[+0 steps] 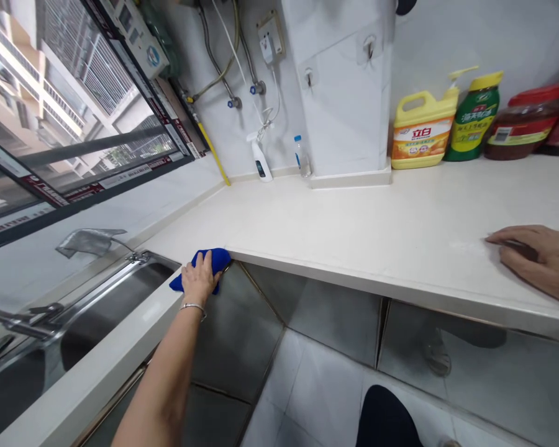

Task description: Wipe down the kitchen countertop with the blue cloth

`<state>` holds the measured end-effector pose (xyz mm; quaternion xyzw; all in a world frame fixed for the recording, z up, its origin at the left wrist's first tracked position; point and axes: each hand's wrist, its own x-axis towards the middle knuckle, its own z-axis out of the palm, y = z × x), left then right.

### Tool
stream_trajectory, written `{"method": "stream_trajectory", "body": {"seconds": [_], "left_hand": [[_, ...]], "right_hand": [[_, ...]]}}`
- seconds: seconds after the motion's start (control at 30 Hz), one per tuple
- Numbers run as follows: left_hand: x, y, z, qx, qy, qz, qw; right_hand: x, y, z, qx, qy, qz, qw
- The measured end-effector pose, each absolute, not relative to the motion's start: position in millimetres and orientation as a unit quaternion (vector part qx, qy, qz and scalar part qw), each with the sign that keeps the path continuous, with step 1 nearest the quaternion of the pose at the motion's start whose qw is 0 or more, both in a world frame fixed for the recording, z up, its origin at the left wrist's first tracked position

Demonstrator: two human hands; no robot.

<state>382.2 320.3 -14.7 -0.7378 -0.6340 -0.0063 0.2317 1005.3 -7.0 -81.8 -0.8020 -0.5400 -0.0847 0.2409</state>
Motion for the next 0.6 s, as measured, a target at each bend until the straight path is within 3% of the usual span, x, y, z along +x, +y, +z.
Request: {"method": "stream_trajectory", "body": {"seconds": [0.43, 0.6], "left_hand": [[298.3, 254.7, -23.6, -0.767, -0.576, 0.002, 0.282], [287.4, 250.3, -6.0, -0.760, -0.622, 0.034, 0.184]], "right_hand": [[988.0, -15.9, -76.7, -0.816, -0.515, -0.049, 0.258], [1004.3, -13.9, -92.4, -0.818, -0.515, -0.067, 0.246]]}}
